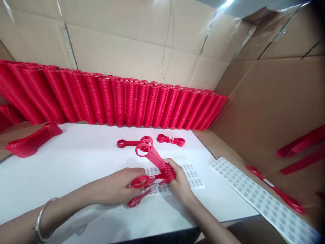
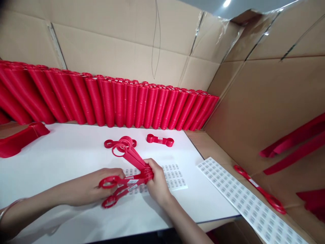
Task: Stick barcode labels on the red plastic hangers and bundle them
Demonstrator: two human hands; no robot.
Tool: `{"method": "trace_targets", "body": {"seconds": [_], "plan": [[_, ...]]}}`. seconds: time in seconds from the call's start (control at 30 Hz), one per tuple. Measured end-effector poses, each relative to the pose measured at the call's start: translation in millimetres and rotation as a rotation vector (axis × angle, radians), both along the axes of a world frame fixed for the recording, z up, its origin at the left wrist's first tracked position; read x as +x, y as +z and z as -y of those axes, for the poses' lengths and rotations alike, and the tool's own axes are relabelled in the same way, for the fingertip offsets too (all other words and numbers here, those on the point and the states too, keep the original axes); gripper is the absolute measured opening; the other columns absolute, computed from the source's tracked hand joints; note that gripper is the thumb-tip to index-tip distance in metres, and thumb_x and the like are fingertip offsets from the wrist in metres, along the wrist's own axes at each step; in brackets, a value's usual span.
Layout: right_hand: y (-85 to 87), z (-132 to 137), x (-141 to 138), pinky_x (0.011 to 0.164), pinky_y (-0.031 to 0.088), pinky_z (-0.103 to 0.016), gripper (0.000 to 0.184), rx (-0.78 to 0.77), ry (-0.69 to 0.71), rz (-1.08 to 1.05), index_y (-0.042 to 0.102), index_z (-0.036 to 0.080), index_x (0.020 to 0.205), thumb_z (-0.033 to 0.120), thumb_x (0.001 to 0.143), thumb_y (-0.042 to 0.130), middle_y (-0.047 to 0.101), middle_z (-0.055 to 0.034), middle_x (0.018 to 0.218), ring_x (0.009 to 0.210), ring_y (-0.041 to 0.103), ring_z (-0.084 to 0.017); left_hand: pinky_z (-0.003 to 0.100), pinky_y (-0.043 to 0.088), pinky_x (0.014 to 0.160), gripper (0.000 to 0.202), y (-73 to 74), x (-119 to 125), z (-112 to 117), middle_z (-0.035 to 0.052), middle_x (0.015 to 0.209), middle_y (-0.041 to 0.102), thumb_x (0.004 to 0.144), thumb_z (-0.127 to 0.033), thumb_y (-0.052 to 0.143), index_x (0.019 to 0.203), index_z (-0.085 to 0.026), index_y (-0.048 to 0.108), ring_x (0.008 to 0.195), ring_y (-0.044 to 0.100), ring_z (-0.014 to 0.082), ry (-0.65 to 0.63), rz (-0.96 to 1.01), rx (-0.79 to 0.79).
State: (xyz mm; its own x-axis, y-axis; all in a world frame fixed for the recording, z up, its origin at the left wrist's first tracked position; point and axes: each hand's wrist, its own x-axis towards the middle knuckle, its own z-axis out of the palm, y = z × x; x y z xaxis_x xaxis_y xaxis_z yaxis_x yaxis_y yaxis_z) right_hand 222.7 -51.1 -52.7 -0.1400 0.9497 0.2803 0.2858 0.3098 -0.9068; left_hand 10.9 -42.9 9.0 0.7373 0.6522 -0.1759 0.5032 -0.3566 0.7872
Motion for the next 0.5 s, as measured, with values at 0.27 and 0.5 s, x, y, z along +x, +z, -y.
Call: {"method": "trace_targets", "body": {"seconds": [0.27, 0.5], "plan": [[6.8, 4.2, 6.0, 0.066, 0.041, -0.023, 0.031, 0.119, 0.069, -0.028, 0.055, 0.018, 0.088, -0.001, 0.069, 0.041, 0.058, 0.0007, 0.081, 0.073, 0.054, -0.013, 0.025, 0.040, 0.068, 0.044, -7.6, 7.4, -15.3, 0.0030, 0.108, 0.057, 0.085, -0.057, 0.033, 0.118, -0.029, 0.040, 0.085, 0.055, 0.0148, -0.009, 0.282, -0.771], [11.6, 2.6, 4.9, 0.068, 0.041, -0.024, 0.034, 0.212, 0.157, 0.148, 0.057, 0.019, 0.089, -0.003, 0.069, 0.042, 0.056, -0.0012, 0.083, 0.078, 0.055, -0.014, 0.023, 0.038, 0.054, 0.055, -1.0, 21.1, 3.9, 0.0003, 0.073, 0.060, 0.076, -0.053, 0.054, 0.121, -0.023, 0.040, 0.066, 0.056, 0.0144, -0.042, -0.006, -0.640]]}}
